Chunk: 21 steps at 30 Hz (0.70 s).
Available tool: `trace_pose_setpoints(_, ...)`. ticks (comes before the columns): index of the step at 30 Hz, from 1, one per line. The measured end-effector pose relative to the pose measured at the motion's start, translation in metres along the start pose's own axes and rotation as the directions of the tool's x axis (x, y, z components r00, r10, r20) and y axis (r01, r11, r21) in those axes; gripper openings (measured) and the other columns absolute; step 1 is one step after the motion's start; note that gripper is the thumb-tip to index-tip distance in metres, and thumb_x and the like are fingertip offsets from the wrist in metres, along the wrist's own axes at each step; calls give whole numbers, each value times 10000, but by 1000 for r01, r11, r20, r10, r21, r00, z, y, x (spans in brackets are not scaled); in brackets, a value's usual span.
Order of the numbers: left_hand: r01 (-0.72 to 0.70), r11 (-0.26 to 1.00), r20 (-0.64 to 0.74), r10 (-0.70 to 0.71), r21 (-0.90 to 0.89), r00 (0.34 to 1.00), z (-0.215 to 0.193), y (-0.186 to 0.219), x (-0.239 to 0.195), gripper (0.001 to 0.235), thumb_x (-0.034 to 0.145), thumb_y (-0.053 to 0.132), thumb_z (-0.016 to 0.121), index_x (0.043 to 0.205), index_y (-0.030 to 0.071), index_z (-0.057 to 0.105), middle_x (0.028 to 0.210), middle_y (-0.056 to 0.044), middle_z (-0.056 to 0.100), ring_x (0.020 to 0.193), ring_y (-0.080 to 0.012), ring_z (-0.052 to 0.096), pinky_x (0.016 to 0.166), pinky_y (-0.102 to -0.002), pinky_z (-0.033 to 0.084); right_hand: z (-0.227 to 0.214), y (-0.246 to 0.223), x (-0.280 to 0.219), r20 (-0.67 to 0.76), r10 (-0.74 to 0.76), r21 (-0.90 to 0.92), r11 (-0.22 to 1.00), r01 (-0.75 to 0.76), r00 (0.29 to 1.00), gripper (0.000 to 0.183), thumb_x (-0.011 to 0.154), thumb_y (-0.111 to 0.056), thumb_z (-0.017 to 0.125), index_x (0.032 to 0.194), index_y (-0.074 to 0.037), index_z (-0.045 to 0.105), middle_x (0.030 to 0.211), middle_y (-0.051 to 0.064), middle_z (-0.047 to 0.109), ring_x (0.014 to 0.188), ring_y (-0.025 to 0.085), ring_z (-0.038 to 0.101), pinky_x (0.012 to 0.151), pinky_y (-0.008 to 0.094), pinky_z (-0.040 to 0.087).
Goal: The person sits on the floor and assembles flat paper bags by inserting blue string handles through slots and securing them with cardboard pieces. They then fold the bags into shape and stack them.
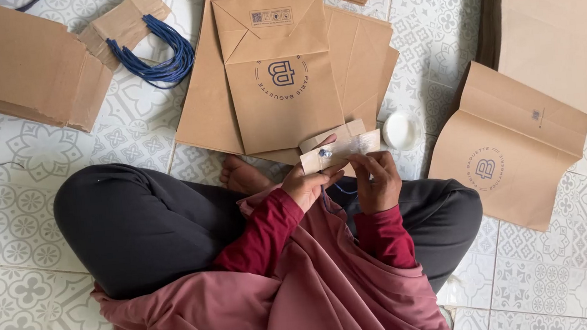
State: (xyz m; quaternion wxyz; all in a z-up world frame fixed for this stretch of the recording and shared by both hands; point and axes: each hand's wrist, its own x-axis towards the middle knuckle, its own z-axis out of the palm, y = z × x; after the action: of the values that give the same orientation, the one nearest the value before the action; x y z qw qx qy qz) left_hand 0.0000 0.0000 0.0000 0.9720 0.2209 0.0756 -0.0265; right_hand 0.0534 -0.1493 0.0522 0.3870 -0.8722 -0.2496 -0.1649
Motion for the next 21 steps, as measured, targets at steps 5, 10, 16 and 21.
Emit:
trace_pose_setpoints(5, -1, 1000, -6, 1, 5, 1000, -10, -10, 5, 862, 788, -211, 459, 1581, 124, 419, 1306, -192, 660, 1158, -247, 684, 1043, -427, 541, 15, -15, -6, 32, -31, 0, 1000, 31, 999, 141, 923, -120, 756, 971, -232, 826, 847, 29, 633, 711, 264, 672, 683, 369, 557)
trace_pose_setpoints(10, -15, 1000, -22, 15, -18, 1000, 7, 6, -1, 859, 784, -220, 450, 1578, 105, 417, 1236, -165, 692, 1063, -197, 719, 996, -412, 588, 12, -15, -3, 46, -48, 19, 999, 47, 998, 134, 932, -135, 744, 973, -231, 828, 847, 32, 629, 720, 276, 677, 687, 378, 562)
trace_pose_setpoints(16, -10, 998, -26, 8, -62, 1000, -1, -3, -1, 866, 779, -236, 466, 1561, 137, 458, 1412, -203, 600, 1216, -337, 645, 1066, -505, 513, -1, -4, -2, -8, -14, 26, 1000, 14, 1000, 97, 929, -84, 788, 958, -168, 825, 824, 18, 627, 682, 211, 648, 654, 331, 545)
trace_pose_setpoints(21, -12, 1000, -23, 11, -5, 1000, -3, 2, 5, 880, 766, -235, 458, 1572, 116, 424, 1241, -176, 693, 1091, -256, 715, 1008, -443, 575, 10, -27, 1, 49, -60, 139, 989, 53, 997, 80, 905, -101, 788, 950, -159, 821, 819, 45, 644, 725, 267, 698, 690, 344, 560)
